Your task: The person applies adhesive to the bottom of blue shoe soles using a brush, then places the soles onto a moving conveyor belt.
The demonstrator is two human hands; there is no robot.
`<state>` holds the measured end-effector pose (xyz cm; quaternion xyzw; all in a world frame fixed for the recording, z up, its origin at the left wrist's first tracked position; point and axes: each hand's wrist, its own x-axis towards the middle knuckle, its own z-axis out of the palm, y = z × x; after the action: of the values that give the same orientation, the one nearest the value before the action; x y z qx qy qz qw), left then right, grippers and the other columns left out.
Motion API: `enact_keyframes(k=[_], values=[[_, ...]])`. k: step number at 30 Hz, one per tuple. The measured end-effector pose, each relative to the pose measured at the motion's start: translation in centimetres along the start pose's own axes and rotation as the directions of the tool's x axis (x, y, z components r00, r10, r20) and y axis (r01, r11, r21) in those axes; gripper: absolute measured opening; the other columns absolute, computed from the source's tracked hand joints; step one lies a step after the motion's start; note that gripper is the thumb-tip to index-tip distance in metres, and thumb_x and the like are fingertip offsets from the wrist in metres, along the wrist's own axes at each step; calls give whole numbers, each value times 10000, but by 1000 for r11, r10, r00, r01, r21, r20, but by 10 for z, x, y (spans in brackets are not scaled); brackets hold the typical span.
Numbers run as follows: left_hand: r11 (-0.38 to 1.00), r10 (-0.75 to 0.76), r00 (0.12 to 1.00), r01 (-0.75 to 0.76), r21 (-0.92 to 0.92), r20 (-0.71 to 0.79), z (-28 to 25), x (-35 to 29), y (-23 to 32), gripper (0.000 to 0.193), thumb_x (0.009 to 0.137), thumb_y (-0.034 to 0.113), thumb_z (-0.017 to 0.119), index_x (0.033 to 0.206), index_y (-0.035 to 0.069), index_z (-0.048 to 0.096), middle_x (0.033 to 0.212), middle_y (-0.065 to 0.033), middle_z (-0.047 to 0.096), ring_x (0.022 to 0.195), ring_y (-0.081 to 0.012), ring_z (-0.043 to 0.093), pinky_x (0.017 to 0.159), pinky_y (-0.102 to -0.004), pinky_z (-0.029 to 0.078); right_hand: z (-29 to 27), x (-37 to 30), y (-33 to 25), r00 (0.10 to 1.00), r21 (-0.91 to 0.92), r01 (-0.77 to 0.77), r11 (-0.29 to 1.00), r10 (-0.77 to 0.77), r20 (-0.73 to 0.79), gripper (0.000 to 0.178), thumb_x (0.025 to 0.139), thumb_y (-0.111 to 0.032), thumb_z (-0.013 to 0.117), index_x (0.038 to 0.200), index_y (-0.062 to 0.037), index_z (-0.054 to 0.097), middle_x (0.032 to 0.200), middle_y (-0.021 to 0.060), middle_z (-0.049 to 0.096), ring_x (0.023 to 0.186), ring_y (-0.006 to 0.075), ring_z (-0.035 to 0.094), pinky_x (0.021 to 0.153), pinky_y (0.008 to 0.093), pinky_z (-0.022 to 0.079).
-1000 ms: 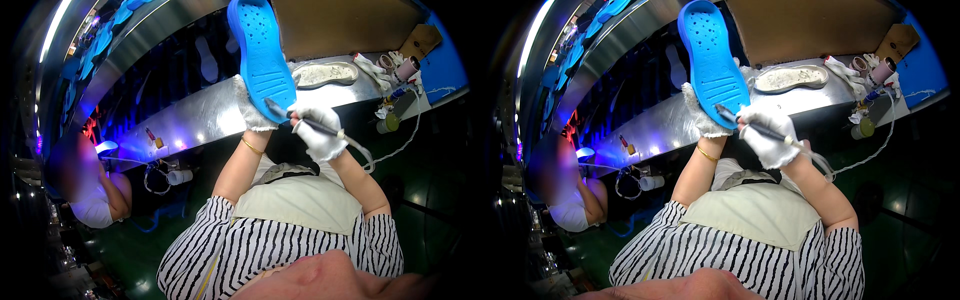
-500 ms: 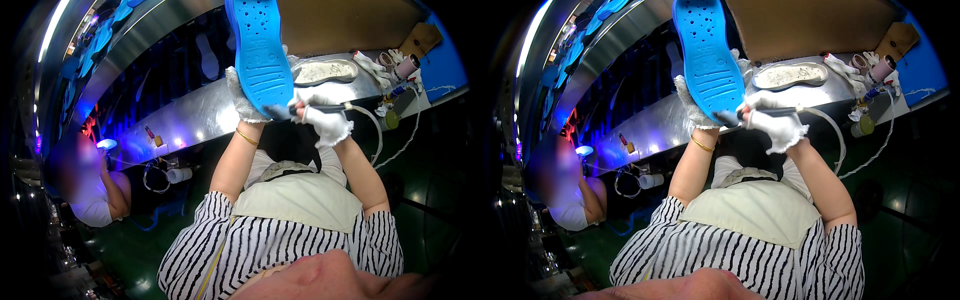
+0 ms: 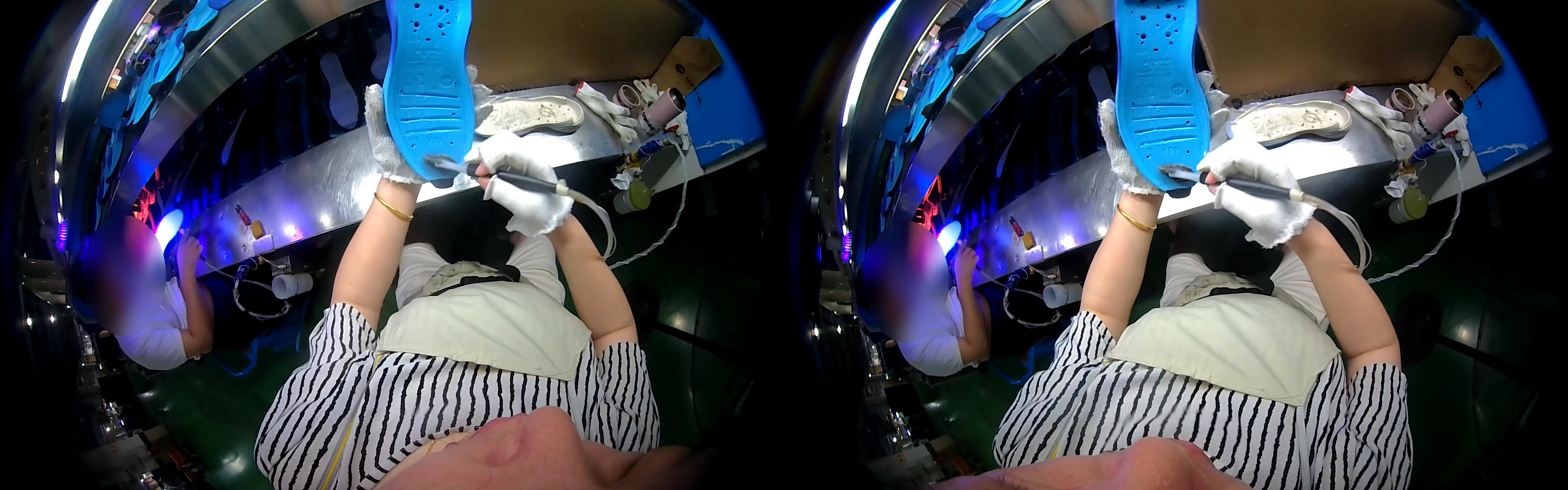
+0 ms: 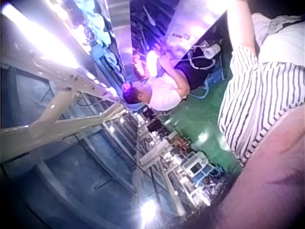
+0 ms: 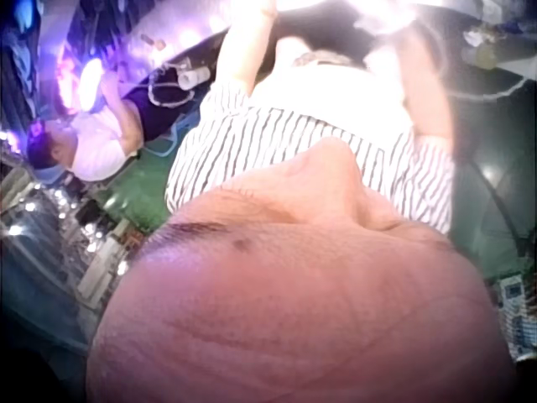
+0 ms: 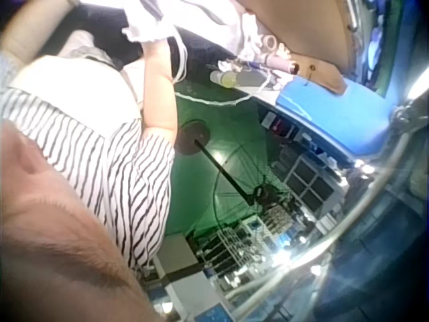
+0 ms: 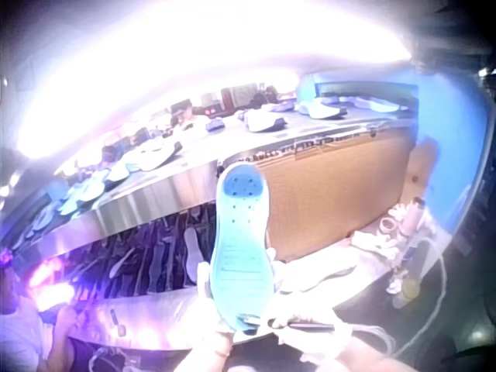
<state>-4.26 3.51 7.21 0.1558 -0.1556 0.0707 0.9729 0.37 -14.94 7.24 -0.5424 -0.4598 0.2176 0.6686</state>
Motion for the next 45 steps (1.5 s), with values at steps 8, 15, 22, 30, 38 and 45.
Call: enact_keyframes(k=[8, 15, 22, 30, 38, 45], values=[[965, -101, 971, 148, 218, -216, -20, -4, 10, 782, 834, 605, 436, 1360, 34, 338, 1336, -227, 403, 1184, -377, 454, 972, -484, 403, -15, -15, 9, 962, 393, -264, 881, 272, 35, 119, 718, 4, 618, 820, -26, 565, 875, 79, 588, 762, 136, 578, 682, 268, 480], [967, -82, 943, 153, 202, -322, -16, 5, 6, 625, 850, 534, 493, 1181, 5, 514, 1097, -192, 592, 929, -296, 615, 811, -413, 524, -4, 8, 0, 994, -83, 95, 992, -91, 56, 176, 680, 78, 561, 820, -27, 546, 938, 69, 576, 804, 123, 562, 726, 259, 463], [946, -224, 917, 286, 154, -329, -9, 11, 12, 587, 869, 480, 489, 1184, -15, 521, 1085, -205, 601, 905, -312, 627, 794, -407, 531, -8, 6, -9, 986, -10, -58, 998, 59, 159, 163, 644, 31, 611, 769, -51, 546, 809, 43, 593, 751, 124, 557, 723, 259, 465], [865, -190, 864, 372, 336, -467, -21, 18, 10, 415, 876, 396, 525, 1061, 34, 607, 945, -145, 648, 767, -239, 652, 673, -354, 561, -14, 11, -12, 993, 7, 51, 999, -52, 110, 175, 651, 88, 595, 783, -25, 572, 889, 114, 598, 809, 177, 578, 748, 289, 482], [667, -278, 779, 577, 471, -562, 13, 14, 6, 444, 820, 421, 607, 1044, 38, 623, 957, -154, 637, 801, -231, 626, 706, -328, 538, -32, 19, -22, 895, -410, -287, 865, 395, 208, 126, 635, -15, 609, 753, -57, 594, 851, 60, 632, 850, 163, 609, 790, 278, 482], [614, -405, 755, 643, 458, -516, 1, 15, 4, 479, 847, 399, 581, 1163, 39, 560, 1045, -151, 619, 852, -217, 624, 727, -328, 535, -35, 23, -22, 854, -538, -376, 755, 507, 115, 159, 634, -5, 639, 777, -49, 585, 858, 41, 617, 813, 158, 585, 770, 267, 484]])
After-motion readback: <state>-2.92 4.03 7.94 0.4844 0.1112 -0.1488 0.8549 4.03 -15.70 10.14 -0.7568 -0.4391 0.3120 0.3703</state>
